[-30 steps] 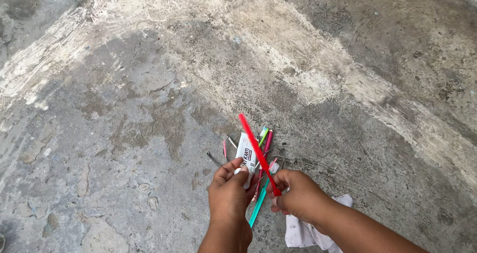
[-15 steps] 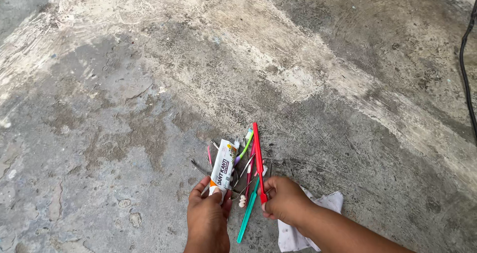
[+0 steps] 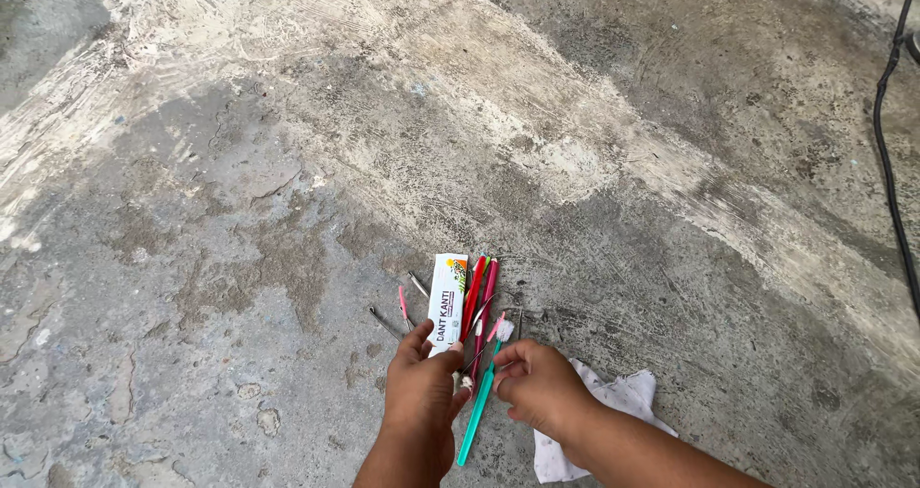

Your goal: The person cleans toothbrushes and a tongue cleaner by hand using a cloth, then places them and a tube of toothpaste into a wall-mounted holder.

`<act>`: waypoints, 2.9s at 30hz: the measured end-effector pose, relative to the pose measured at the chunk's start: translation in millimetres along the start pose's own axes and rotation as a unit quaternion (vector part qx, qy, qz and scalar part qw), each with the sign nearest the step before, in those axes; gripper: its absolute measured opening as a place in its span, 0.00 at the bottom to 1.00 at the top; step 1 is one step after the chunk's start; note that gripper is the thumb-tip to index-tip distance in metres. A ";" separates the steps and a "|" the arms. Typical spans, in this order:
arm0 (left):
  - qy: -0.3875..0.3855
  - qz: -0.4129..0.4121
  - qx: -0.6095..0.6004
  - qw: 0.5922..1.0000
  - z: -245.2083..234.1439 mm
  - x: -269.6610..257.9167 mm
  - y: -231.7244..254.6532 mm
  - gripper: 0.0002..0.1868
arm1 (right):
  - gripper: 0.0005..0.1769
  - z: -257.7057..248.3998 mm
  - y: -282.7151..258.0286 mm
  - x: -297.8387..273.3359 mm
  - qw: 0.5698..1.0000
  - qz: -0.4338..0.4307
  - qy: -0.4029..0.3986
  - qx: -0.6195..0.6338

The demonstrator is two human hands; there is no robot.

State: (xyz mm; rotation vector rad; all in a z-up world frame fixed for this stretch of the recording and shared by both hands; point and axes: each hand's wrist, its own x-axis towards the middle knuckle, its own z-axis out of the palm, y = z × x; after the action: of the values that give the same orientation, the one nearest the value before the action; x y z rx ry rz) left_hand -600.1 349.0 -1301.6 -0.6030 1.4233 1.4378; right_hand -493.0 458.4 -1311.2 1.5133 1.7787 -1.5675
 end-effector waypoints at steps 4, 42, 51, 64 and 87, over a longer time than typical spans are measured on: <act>-0.008 0.030 0.010 0.999 4.9 -18.4 9.3 0.31 | 0.16 -5.4 -12.7 -20.9 0.999 -0.017 0.003 -0.042; -0.254 0.571 -0.076 0.777 11.1 -713.7 371.6 0.16 | 0.20 -217.5 -458.1 -713.6 0.876 -0.465 -0.079 0.106; -0.170 0.590 0.036 0.788 31.2 -857.0 406.3 0.14 | 0.17 -264.8 -465.8 -838.5 0.831 -0.529 0.151 0.081; -0.326 0.634 0.068 0.697 73.5 -962.0 415.5 0.14 | 0.16 -297.4 -432.9 -961.6 0.771 -0.571 0.258 0.111; -0.549 0.589 0.052 0.591 177.8 -1074.9 287.5 0.11 | 0.18 -356.1 -262.8 -1080.5 0.725 -0.540 0.407 0.133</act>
State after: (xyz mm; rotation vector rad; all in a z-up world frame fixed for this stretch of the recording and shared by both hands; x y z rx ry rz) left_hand -381.3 251.9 -200.5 1.4760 0.6804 2.0033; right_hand -165.5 287.6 -203.5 1.4226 3.5520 -1.7169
